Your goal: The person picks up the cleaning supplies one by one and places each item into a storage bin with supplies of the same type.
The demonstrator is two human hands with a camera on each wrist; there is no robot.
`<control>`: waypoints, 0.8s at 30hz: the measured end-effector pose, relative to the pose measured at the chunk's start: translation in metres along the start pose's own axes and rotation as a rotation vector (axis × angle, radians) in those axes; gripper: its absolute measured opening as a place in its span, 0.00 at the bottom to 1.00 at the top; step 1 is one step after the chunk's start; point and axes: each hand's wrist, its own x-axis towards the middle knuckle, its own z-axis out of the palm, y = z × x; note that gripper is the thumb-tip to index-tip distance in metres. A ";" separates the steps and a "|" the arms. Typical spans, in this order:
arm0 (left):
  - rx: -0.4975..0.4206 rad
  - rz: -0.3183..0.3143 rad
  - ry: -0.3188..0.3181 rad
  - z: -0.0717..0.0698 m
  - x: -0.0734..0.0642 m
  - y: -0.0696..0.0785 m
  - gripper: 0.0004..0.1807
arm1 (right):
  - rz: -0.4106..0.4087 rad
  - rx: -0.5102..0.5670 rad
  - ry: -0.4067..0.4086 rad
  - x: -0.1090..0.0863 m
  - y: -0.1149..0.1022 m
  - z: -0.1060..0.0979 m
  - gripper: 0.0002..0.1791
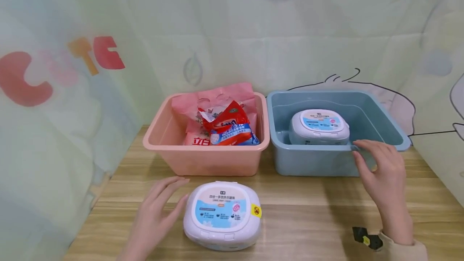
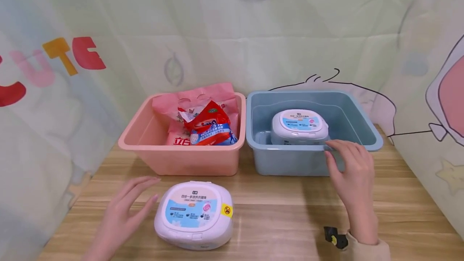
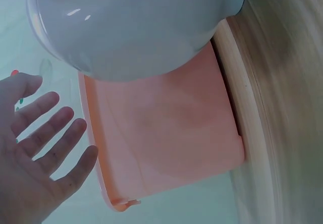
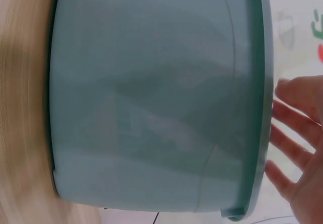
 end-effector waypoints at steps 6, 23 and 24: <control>-0.007 -0.030 -0.024 0.002 -0.007 0.001 0.25 | 0.025 -0.018 -0.005 -0.002 0.002 0.001 0.17; -0.114 -0.128 -0.075 0.005 -0.019 0.005 0.25 | 0.013 -0.022 0.017 -0.001 0.006 0.003 0.15; -0.125 -0.130 -0.073 0.005 -0.019 0.006 0.25 | 0.013 -0.021 0.017 -0.001 0.006 0.003 0.15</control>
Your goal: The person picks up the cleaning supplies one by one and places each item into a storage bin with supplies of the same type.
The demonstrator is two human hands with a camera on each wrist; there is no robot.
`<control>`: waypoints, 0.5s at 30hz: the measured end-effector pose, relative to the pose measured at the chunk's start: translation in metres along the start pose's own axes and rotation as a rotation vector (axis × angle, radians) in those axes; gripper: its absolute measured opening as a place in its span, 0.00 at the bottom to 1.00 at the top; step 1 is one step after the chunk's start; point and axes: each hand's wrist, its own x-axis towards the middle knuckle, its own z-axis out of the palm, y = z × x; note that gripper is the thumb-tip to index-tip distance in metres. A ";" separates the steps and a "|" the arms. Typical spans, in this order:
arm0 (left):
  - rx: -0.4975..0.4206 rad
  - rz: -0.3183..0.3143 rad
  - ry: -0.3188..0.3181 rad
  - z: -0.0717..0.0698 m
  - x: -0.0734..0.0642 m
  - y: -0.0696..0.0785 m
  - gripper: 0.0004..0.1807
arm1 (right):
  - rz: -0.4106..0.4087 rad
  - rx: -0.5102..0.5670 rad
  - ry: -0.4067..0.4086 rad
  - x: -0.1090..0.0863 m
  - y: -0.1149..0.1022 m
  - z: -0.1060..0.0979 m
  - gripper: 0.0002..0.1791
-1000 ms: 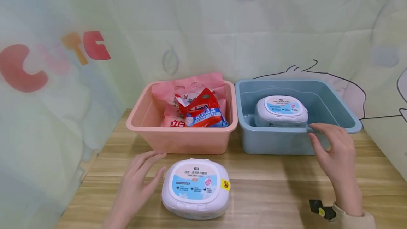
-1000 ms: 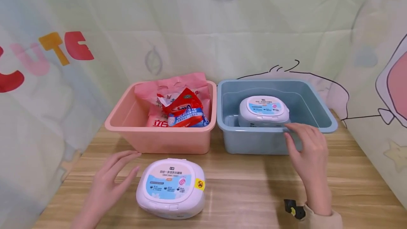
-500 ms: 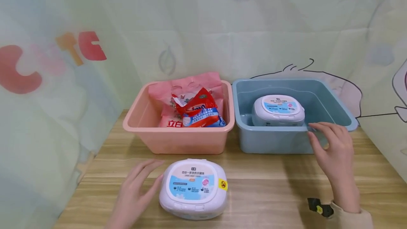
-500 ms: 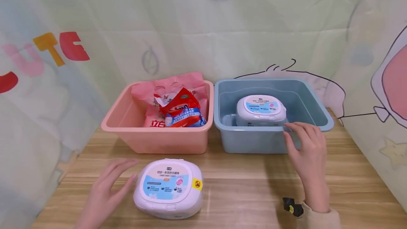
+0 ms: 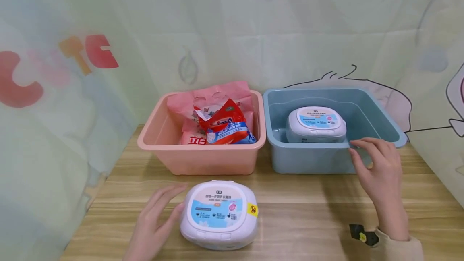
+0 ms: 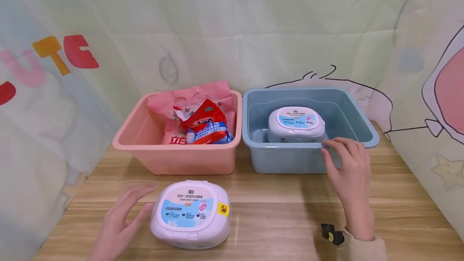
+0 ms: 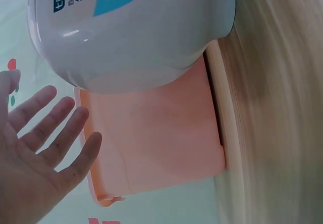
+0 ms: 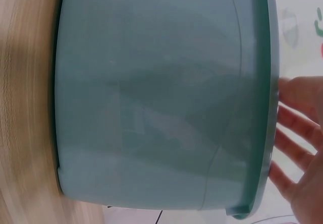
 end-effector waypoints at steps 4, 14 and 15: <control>-0.036 -0.012 0.010 0.001 -0.001 0.001 0.25 | -0.006 0.000 0.001 0.001 0.000 0.000 0.15; -0.258 -0.013 -0.040 0.004 -0.006 -0.009 0.36 | -0.003 0.000 0.015 0.001 0.000 0.002 0.14; -0.274 -0.017 -0.056 0.004 -0.006 -0.010 0.37 | 0.000 -0.001 0.013 0.001 0.000 0.002 0.14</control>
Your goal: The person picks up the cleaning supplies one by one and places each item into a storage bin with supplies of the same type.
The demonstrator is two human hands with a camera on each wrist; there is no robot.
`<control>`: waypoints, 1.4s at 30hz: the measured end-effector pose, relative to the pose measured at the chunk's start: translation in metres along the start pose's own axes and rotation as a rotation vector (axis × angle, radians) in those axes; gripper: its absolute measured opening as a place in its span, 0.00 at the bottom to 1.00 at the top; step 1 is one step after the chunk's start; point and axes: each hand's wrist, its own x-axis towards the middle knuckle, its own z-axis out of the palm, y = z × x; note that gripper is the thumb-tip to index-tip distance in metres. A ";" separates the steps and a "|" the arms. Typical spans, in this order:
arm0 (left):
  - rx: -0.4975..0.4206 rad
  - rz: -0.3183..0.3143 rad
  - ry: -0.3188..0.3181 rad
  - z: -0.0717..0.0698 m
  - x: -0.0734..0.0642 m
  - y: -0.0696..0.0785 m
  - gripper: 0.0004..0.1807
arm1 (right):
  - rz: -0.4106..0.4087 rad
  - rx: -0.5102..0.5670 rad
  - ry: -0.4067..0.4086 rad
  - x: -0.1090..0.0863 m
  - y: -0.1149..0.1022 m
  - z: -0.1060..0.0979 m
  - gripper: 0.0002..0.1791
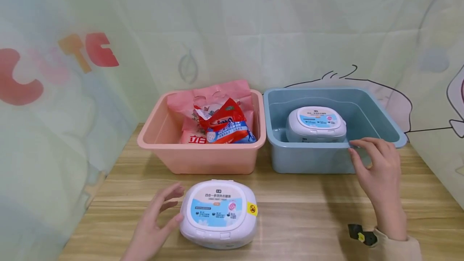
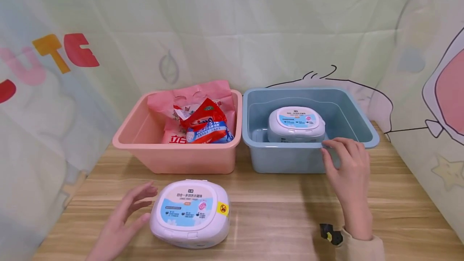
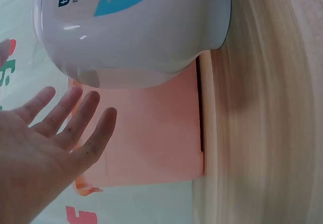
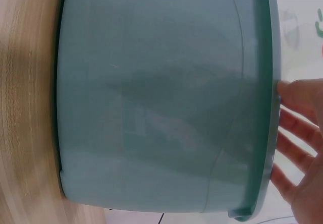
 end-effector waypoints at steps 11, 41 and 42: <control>-0.007 -0.062 -0.173 0.000 0.001 -0.008 0.46 | 0.024 -0.004 -0.011 0.000 0.000 0.001 0.15; -0.120 -0.462 -0.559 0.009 0.024 -0.005 0.65 | 0.033 -0.013 -0.027 0.002 -0.003 0.000 0.13; -0.122 -0.445 -0.559 0.009 0.024 -0.006 0.65 | 0.032 -0.014 -0.026 0.001 -0.003 0.000 0.13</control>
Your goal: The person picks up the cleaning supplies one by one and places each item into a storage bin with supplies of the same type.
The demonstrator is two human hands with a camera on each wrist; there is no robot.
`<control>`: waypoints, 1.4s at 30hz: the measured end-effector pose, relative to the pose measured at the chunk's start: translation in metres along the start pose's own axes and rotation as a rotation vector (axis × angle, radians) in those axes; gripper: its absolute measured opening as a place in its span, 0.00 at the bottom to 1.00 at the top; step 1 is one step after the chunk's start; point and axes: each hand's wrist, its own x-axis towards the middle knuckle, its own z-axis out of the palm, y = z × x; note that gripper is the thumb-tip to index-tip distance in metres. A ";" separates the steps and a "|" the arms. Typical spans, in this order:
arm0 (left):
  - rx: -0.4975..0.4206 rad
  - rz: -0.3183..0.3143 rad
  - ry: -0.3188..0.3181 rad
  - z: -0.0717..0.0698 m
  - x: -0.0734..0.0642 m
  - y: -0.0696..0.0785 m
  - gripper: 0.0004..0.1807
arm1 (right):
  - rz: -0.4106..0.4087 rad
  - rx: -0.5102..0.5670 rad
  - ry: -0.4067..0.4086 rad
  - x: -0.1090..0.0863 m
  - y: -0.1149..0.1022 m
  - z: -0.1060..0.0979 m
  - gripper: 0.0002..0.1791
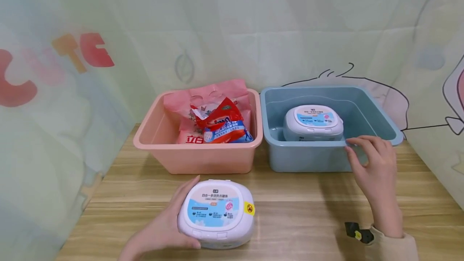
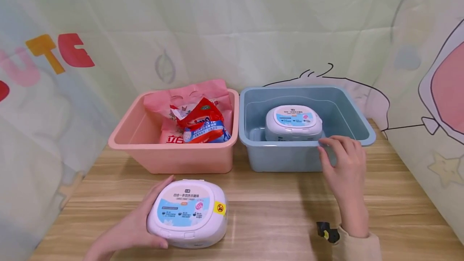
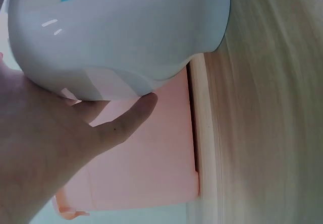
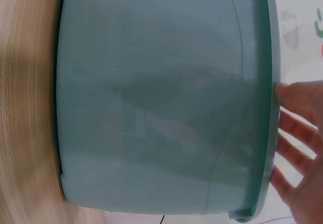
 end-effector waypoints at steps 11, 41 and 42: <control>0.049 0.068 0.018 0.000 0.000 -0.004 0.65 | 0.002 0.000 -0.006 -0.003 0.000 0.002 0.13; 0.155 0.241 0.095 0.002 0.004 -0.007 0.63 | 0.001 0.010 0.006 0.000 0.001 0.001 0.12; 0.154 0.239 0.095 0.003 0.004 -0.008 0.63 | 0.005 0.009 0.002 0.000 0.001 0.001 0.12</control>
